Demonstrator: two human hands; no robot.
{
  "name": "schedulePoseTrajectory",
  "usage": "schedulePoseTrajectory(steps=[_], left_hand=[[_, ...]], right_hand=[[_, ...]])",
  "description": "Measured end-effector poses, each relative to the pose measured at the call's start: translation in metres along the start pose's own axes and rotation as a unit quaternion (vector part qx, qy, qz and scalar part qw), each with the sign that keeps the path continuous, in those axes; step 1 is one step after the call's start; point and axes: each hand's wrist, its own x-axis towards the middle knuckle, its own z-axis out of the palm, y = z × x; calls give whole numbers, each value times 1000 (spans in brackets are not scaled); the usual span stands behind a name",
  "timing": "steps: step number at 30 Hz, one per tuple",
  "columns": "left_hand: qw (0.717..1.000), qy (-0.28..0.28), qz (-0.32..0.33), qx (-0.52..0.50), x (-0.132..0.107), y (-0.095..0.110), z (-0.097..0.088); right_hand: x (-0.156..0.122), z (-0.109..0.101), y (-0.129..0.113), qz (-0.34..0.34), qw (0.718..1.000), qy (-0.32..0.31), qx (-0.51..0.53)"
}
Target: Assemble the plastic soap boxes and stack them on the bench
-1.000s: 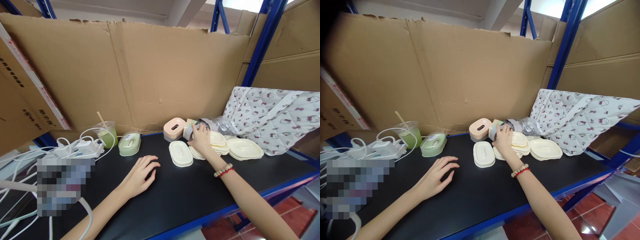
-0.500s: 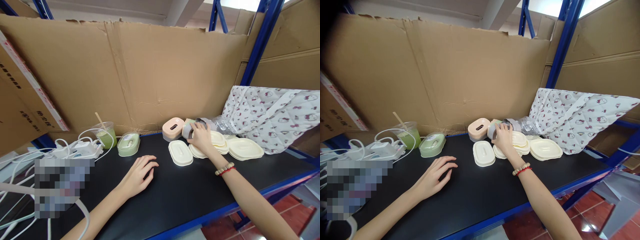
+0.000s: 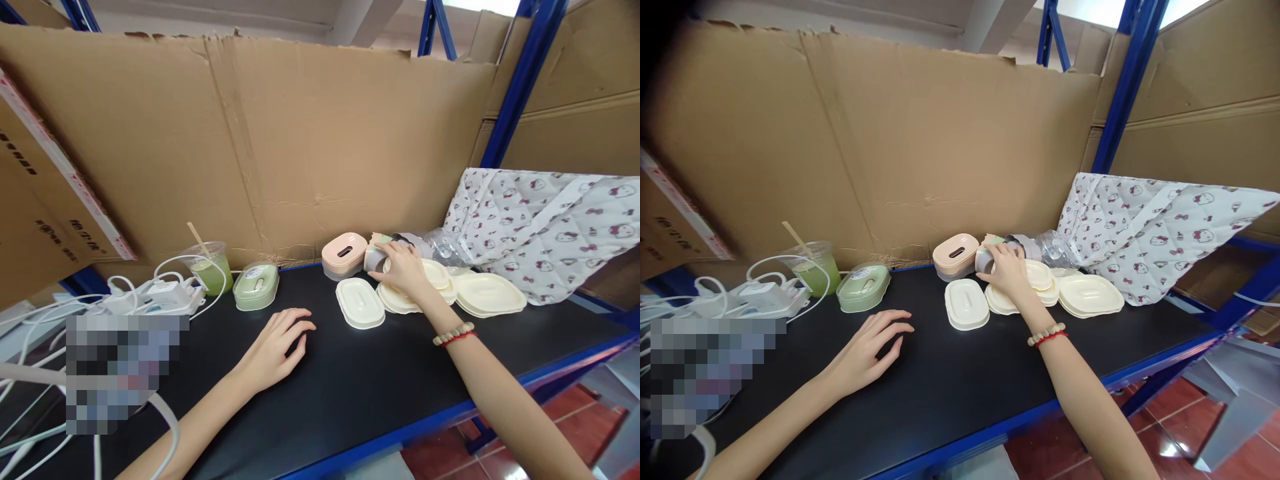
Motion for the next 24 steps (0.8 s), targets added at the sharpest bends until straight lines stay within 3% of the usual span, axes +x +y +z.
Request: schedulePoseTrajectory(steps=[6, 13, 24], left_hand=[[1000, 1, -1, 3, 2, 2, -2], [999, -23, -28, -12, 2, 2, -2], [1000, -15, -20, -8, 2, 2, -3]], right_hand=[[1, 4, -17, 67, 996, -22, -57], [2, 8, -20, 161, 981, -52, -97], [-1, 3, -16, 110, 993, 7, -44]])
